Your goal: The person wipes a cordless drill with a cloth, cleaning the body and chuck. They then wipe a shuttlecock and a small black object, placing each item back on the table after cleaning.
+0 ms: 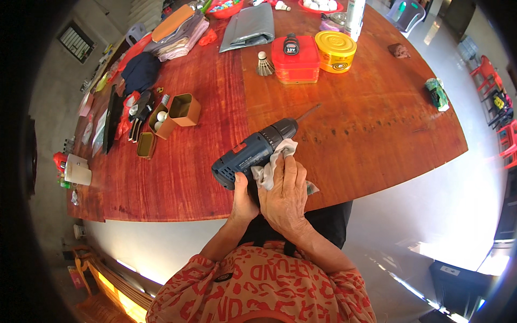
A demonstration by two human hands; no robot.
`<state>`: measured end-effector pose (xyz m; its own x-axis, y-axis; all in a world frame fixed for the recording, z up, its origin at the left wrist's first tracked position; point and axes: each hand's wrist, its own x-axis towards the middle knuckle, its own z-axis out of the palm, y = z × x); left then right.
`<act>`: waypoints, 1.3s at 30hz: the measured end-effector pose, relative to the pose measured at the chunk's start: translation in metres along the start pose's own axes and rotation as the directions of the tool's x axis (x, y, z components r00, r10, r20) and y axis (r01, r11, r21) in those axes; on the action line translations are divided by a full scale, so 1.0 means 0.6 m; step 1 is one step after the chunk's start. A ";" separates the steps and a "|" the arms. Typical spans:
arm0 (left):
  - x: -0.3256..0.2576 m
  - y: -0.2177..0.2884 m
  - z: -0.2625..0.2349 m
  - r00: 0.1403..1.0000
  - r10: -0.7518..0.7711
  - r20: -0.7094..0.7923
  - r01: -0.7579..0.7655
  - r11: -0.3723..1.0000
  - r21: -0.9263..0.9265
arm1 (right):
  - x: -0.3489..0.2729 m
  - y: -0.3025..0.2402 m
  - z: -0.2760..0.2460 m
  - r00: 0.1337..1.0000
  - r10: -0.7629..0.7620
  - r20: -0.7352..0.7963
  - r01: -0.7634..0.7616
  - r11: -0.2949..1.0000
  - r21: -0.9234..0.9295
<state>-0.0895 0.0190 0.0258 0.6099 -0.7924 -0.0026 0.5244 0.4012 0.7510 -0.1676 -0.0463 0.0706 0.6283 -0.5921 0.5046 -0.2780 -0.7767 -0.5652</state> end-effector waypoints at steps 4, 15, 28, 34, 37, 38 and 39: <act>-0.004 0.025 0.008 0.995 -0.071 0.066 0.065 0.994 0.084 | -0.031 0.015 -0.016 0.967 -0.242 0.077 0.240 0.970 0.045; -0.004 0.025 0.039 0.992 0.077 0.098 -0.087 0.990 0.107 | 0.068 0.015 -0.053 0.958 -0.279 -0.060 0.280 0.960 -0.001; -0.006 0.012 0.023 0.998 -0.059 -0.022 0.056 0.990 -0.128 | -0.018 0.018 -0.029 0.906 -0.417 0.073 0.417 0.909 0.020; 0.005 0.013 0.019 0.998 -0.043 -0.040 0.041 0.998 -0.040 | -0.035 0.025 -0.051 0.913 -0.386 0.135 0.377 0.922 0.083; 0.000 0.017 0.021 0.997 -0.067 -0.047 0.068 0.998 0.017 | -0.033 0.033 -0.069 0.919 -0.334 0.208 0.293 0.934 0.202; -0.003 0.013 0.019 0.994 -0.087 -0.073 0.087 0.996 -0.005 | -0.033 0.042 -0.071 0.925 -0.310 0.219 0.246 0.929 0.276; -0.003 0.014 0.020 0.995 -0.075 -0.065 0.076 0.997 0.010 | -0.032 0.046 -0.072 0.929 -0.288 0.232 0.197 0.916 0.349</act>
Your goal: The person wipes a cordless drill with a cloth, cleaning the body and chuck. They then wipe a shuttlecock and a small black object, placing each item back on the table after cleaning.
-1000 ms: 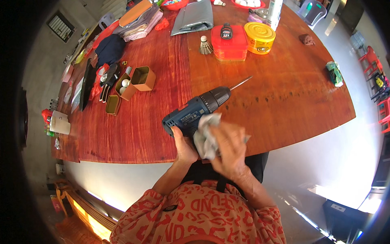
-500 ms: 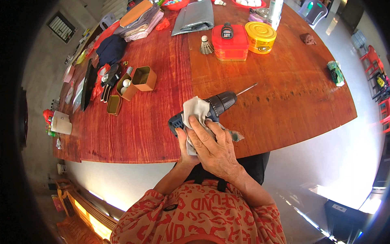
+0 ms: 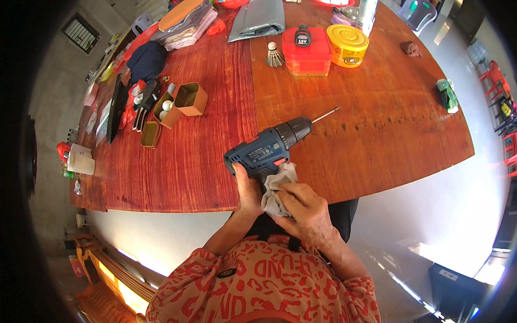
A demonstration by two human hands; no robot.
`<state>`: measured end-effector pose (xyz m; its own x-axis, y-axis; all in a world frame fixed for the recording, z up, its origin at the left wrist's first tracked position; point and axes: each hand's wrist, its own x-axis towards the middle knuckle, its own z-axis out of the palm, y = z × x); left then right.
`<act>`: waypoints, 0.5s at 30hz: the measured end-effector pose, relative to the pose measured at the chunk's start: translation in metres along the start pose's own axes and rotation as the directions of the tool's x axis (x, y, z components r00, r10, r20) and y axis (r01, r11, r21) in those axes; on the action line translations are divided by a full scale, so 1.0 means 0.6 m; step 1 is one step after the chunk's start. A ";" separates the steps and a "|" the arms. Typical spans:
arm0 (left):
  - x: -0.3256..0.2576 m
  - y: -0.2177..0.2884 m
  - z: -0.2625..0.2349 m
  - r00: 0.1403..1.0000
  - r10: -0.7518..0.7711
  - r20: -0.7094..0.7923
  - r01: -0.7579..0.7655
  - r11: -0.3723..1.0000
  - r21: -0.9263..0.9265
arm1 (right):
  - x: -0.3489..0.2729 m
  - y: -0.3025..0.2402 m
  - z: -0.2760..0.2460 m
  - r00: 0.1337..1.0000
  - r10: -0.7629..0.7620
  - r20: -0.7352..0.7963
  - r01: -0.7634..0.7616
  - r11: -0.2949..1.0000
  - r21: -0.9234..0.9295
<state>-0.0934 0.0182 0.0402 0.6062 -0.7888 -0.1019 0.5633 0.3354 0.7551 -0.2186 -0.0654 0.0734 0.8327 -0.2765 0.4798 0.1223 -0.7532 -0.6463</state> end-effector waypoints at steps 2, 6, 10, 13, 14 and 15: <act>0.001 0.003 0.013 1.000 0.009 0.024 -0.009 1.000 0.024 | 0.025 -0.003 0.001 0.988 0.017 -0.154 -0.024 0.999 -0.047; 0.003 -0.009 0.023 0.997 0.072 -0.012 -0.072 0.997 -0.006 | 0.055 -0.005 0.050 0.939 0.087 -0.333 -0.120 0.990 -0.080; 0.005 0.008 0.023 0.995 0.081 -0.055 -0.081 0.997 -0.002 | 0.031 0.005 0.074 0.940 0.090 -0.329 -0.114 0.992 -0.056; 0.009 0.012 0.012 0.990 0.112 -0.089 -0.116 0.992 -0.042 | -0.011 0.024 0.086 0.939 0.199 -0.281 -0.166 0.977 0.136; 0.010 0.014 0.007 0.989 0.124 -0.085 -0.129 0.990 -0.052 | -0.023 0.027 0.077 0.930 0.321 -0.176 -0.256 0.915 0.312; 0.016 0.011 -0.002 0.983 0.171 -0.069 -0.175 0.983 -0.048 | -0.034 0.030 0.065 0.906 0.420 -0.050 -0.350 0.812 0.466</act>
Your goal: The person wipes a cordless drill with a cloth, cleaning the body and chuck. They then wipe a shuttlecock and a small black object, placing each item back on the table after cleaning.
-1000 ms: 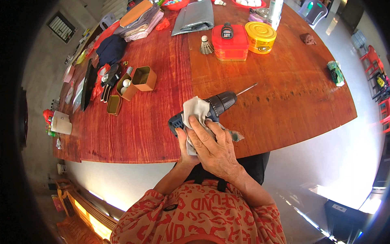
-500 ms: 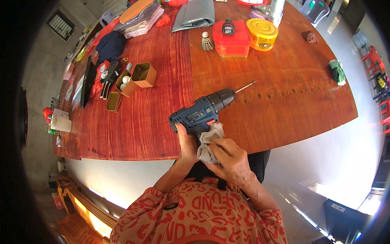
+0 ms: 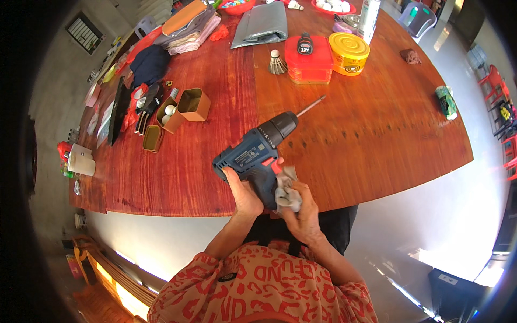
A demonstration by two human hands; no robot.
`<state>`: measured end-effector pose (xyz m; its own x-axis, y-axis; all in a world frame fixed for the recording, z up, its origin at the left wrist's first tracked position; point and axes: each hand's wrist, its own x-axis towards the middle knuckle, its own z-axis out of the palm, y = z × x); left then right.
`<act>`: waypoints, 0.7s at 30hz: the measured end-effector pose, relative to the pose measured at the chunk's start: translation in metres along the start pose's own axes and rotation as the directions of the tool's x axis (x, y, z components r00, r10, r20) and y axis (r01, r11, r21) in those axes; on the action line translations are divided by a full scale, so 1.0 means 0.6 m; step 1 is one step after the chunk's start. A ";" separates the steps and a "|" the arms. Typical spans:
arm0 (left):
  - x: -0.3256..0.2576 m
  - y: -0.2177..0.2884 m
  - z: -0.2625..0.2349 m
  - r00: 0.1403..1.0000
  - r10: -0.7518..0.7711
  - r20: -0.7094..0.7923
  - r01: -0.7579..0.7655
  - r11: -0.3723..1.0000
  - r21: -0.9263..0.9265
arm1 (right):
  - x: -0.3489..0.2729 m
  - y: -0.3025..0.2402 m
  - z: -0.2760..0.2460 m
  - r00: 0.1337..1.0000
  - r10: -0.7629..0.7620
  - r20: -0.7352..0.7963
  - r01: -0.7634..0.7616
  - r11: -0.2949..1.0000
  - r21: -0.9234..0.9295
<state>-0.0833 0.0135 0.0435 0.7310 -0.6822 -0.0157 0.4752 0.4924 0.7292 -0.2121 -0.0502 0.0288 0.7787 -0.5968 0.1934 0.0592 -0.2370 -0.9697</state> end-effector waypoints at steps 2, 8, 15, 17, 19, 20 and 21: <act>0.000 0.012 0.000 0.998 -0.015 0.061 0.012 0.999 0.045 | -0.005 -0.005 -0.021 0.973 0.200 0.113 -0.220 0.955 0.201; -0.019 -0.004 -0.021 0.975 -0.055 0.213 0.025 0.989 0.144 | 0.019 -0.022 0.001 0.991 0.084 0.109 -0.115 0.938 0.326; -0.023 0.033 0.063 0.988 0.064 0.141 -0.134 0.815 0.564 | 0.029 -0.021 -0.001 0.979 -0.197 -0.052 0.195 0.980 -0.029; -0.034 0.029 0.078 0.987 0.137 0.080 -0.159 0.844 0.513 | 0.038 -0.028 -0.004 0.985 -0.171 -0.038 0.168 0.983 -0.068; -0.044 0.021 0.095 0.963 0.265 0.050 -0.248 0.796 0.551 | 0.046 -0.025 0.001 0.970 -0.237 -0.059 0.231 0.969 -0.087; -0.041 0.027 0.100 0.968 0.234 0.092 -0.244 0.785 0.569 | 0.054 -0.025 0.005 0.940 -0.333 -0.074 0.315 0.930 -0.189; -0.033 0.028 0.098 0.980 0.191 0.060 -0.190 0.792 0.580 | 0.059 -0.023 0.008 0.901 -0.428 -0.078 0.390 0.874 -0.290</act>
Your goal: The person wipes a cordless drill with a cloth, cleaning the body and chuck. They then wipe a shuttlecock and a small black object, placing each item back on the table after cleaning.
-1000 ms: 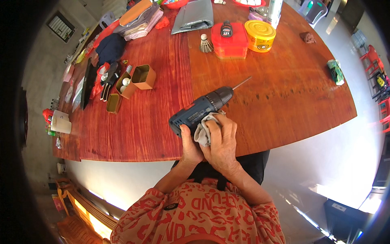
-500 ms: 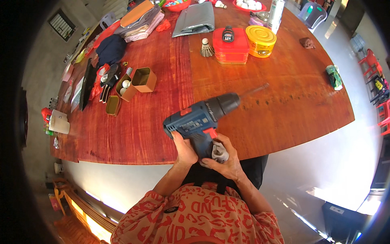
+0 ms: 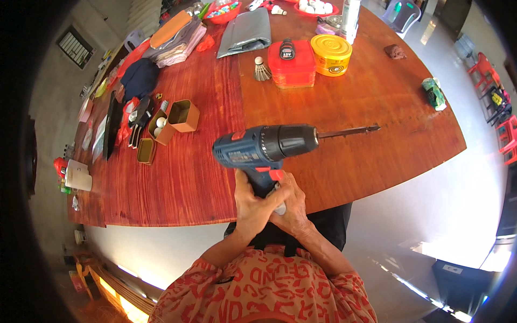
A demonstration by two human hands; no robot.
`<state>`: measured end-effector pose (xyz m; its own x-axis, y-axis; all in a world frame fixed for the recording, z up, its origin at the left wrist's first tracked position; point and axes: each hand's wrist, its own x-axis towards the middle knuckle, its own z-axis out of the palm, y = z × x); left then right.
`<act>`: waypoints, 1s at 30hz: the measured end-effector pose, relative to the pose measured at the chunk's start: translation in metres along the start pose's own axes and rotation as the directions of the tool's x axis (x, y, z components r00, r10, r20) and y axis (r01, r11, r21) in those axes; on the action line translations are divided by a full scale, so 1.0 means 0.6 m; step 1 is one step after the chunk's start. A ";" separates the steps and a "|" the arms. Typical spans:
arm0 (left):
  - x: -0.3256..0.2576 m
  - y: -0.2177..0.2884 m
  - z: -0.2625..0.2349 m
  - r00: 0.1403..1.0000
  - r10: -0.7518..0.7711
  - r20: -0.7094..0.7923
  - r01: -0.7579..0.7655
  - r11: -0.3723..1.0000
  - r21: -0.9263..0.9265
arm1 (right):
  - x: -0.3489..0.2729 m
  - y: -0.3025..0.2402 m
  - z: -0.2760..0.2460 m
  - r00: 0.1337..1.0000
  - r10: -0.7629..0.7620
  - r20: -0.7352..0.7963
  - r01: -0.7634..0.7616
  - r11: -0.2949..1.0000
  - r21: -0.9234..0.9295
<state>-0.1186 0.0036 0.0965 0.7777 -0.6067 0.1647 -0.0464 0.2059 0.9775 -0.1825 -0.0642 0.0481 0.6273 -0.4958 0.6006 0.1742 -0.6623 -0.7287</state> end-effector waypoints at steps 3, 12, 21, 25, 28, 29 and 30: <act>0.023 -0.028 -0.015 0.990 -0.140 -0.018 0.139 0.989 -0.052 | -0.004 0.002 0.011 0.999 -0.042 0.021 0.045 0.981 -0.187; 0.040 -0.050 -0.051 0.895 -0.441 0.068 0.438 0.837 -0.328 | -0.019 -0.002 -0.042 0.953 0.058 0.297 -0.083 0.994 0.073; 0.041 -0.066 -0.043 0.728 -0.649 0.220 0.660 0.576 -0.483 | 0.108 0.008 -0.016 0.963 0.268 0.016 -0.259 0.912 0.316; 0.040 -0.096 -0.065 0.718 -0.626 0.306 0.672 0.506 -0.541 | 0.095 0.013 0.004 0.959 0.209 0.191 -0.242 0.956 0.168; 0.035 -0.100 -0.080 0.696 -0.642 0.321 0.707 0.536 -0.461 | 0.071 0.020 -0.008 0.950 0.150 0.273 -0.199 0.966 0.163; 0.034 -0.100 -0.083 0.685 -0.656 0.317 0.720 0.542 -0.434 | 0.066 0.020 -0.015 0.949 0.123 0.290 -0.172 0.973 0.151; 0.031 -0.099 -0.086 0.661 -0.682 0.315 0.738 0.513 -0.438 | 0.063 0.016 -0.023 0.931 0.174 0.322 -0.251 0.944 0.216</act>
<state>-0.0693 0.0197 0.0350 0.3482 -0.7827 -0.5158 0.8248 -0.0058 0.5654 -0.1675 -0.0970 0.0680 0.8584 -0.3961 0.3260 0.1704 -0.3792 -0.9095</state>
